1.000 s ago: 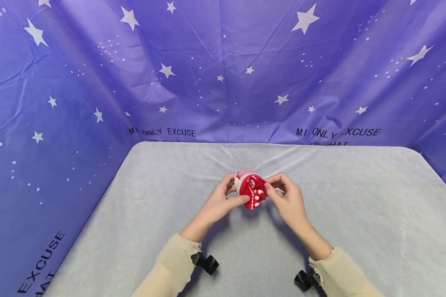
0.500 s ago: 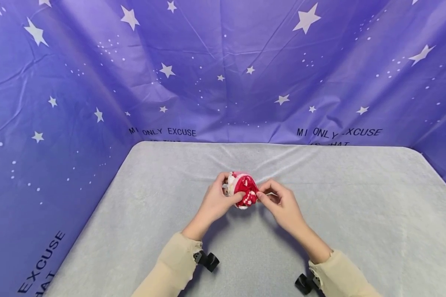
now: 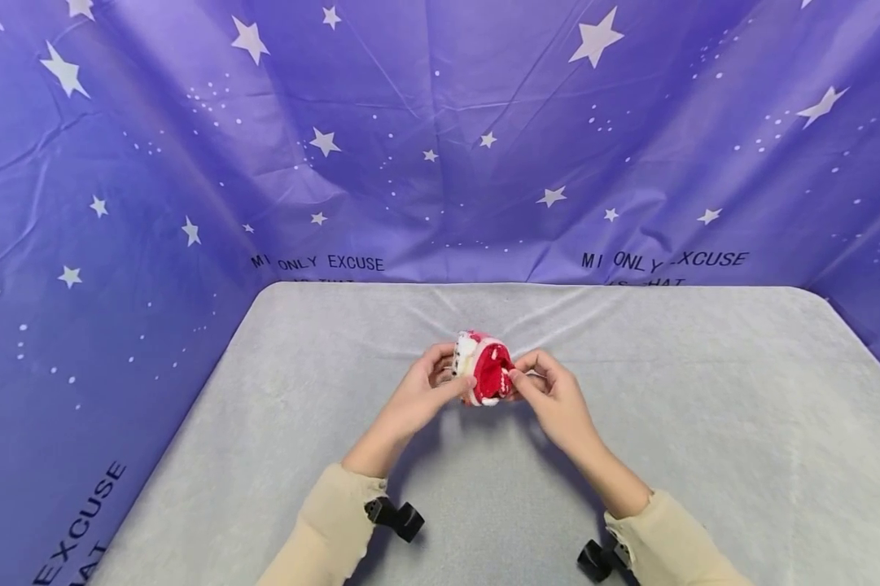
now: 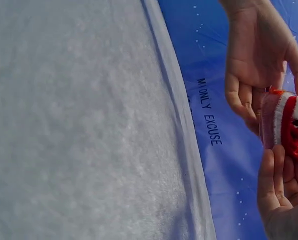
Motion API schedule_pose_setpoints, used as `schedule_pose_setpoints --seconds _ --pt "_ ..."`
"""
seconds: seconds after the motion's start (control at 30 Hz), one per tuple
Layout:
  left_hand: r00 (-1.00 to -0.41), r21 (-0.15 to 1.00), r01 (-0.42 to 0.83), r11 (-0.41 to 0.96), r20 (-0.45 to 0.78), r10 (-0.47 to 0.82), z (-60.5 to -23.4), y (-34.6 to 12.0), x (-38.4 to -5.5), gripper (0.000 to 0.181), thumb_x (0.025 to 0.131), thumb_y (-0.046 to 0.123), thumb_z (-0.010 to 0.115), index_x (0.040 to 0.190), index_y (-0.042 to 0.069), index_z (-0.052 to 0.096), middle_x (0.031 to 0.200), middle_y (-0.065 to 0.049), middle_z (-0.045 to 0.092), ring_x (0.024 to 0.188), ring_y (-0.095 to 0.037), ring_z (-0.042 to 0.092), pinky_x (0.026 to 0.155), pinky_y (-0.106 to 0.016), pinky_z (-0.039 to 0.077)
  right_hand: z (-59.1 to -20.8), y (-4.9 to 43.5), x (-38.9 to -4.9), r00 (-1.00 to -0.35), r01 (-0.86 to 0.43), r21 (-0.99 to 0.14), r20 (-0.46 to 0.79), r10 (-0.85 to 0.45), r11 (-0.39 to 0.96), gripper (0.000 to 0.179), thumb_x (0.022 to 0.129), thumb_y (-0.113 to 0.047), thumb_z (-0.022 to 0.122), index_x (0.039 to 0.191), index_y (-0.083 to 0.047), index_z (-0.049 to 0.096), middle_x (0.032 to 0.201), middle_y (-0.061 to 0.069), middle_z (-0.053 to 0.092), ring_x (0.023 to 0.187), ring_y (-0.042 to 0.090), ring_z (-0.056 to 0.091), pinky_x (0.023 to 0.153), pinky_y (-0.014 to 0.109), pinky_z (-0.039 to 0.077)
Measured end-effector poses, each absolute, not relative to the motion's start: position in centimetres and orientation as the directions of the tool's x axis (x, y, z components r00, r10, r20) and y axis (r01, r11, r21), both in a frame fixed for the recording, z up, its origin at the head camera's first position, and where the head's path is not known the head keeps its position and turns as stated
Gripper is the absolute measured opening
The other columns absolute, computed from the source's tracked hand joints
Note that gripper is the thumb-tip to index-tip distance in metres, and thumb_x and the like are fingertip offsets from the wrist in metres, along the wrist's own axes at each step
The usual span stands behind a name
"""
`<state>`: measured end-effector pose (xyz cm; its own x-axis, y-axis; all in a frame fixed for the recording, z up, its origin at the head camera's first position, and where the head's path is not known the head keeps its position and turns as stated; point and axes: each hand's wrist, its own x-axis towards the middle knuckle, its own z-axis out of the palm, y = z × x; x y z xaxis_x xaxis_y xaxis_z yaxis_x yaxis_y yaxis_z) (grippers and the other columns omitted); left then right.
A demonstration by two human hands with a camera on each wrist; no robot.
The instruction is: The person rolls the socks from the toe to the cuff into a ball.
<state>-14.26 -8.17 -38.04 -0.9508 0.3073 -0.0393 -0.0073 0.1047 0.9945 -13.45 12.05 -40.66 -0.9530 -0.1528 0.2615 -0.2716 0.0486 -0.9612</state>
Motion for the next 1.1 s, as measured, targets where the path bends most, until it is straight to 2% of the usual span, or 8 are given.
schedule_pose_setpoints --seconds 0.1,0.23,0.37,0.47,0.67,0.83,0.97,1.1 --pt "-0.938 0.995 -0.026 0.101 -0.059 0.341 -38.02 -8.58 -14.22 0.052 0.089 0.005 0.065 0.138 -0.002 0.048 0.128 -0.021 0.058 0.100 -0.013 0.062 0.082 -0.021 0.053 -40.56 12.04 -13.39 -0.968 -0.198 -0.980 0.190 -0.166 0.035 0.013 0.096 0.004 0.054 0.100 0.016 0.053 0.082 -0.009 0.064 0.072 0.001 0.067 0.069 0.024 0.060" --pt "-0.931 0.996 -0.080 0.032 -0.087 0.355 -38.20 -8.76 -14.16 0.043 0.088 0.000 0.064 0.127 -0.003 0.048 0.116 -0.010 0.056 0.084 -0.008 0.059 0.069 -0.019 0.053 -40.72 12.06 -13.29 -0.967 -0.153 -0.982 0.125 -0.221 0.113 0.013 0.096 0.000 0.055 0.100 0.013 0.057 0.083 0.000 0.066 0.071 0.002 0.066 0.069 0.025 0.060" --pt "-0.928 0.997 -0.077 0.002 -0.072 0.364 -38.40 -8.69 -14.10 0.032 0.087 -0.005 0.061 0.114 -0.002 0.044 0.108 -0.003 0.056 0.085 -0.009 0.061 0.067 -0.018 0.053 -40.98 11.96 -13.25 -0.953 -0.211 -0.953 0.150 -0.264 0.219 0.008 0.096 -0.002 0.054 0.095 0.005 0.059 0.080 0.007 0.066 0.070 0.003 0.062 0.069 0.026 0.057" --pt "-0.932 0.998 -0.037 0.042 -0.049 0.359 -38.33 -8.52 -14.08 0.031 0.086 -0.004 0.063 0.109 -0.001 0.043 0.102 -0.005 0.057 0.085 -0.011 0.059 0.067 -0.017 0.051 -41.15 11.88 -13.24 -0.941 -0.253 -0.937 0.180 -0.287 0.242 0.008 0.097 -0.003 0.053 0.095 0.002 0.060 0.081 0.008 0.065 0.071 0.003 0.060 0.068 0.026 0.054" --pt "-0.983 0.987 0.016 0.160 -0.014 0.185 -38.39 -8.43 -14.18 0.035 0.082 0.000 0.066 0.104 0.004 0.039 0.088 -0.003 0.050 0.074 -0.010 0.050 0.059 -0.016 0.044 -41.19 12.12 -13.08 -0.908 -0.306 -0.934 0.227 -0.351 0.187 0.010 0.100 -0.002 0.049 0.095 0.003 0.057 0.080 0.011 0.061 0.070 0.006 0.059 0.066 0.029 0.053" --pt "-0.978 0.979 0.023 0.203 -0.021 0.208 -38.50 -8.48 -13.94 0.048 0.084 0.006 0.069 0.125 -0.002 0.046 0.106 -0.014 0.062 0.087 -0.013 0.058 0.071 -0.019 0.051 -41.02 12.47 -13.12 -0.911 -0.291 -0.939 0.214 -0.353 0.183 0.011 0.100 -0.003 0.049 0.095 0.004 0.057 0.081 0.012 0.061 0.071 0.006 0.060 0.068 0.028 0.054" --pt "-0.948 0.988 -0.011 0.157 -0.060 0.312 -38.31 -8.33 -13.79 0.054 0.091 0.014 0.064 0.139 -0.001 0.045 0.123 -0.019 0.057 0.102 -0.016 0.058 0.085 -0.024 0.053 -40.97 12.54 -13.26 -0.934 -0.228 -0.956 0.161 -0.319 0.184 0.014 0.101 -0.005 0.049 0.099 0.007 0.057 0.083 0.011 0.062 0.073 0.004 0.062 0.074 0.025 0.057" --pt "-0.930 0.993 -0.113 0.025 -0.115 0.349 -38.26 -8.30 -13.75 0.046 0.094 0.009 0.061 0.135 -0.001 0.043 0.121 -0.016 0.056 0.097 -0.011 0.061 0.079 -0.023 0.057 -40.83 12.51 -13.26 -0.952 -0.251 -0.941 0.197 -0.236 0.227 0.010 0.098 -0.005 0.057 0.103 0.003 0.058 0.088 0.013 0.066 0.076 0.005 0.062 0.071 0.023 0.055"
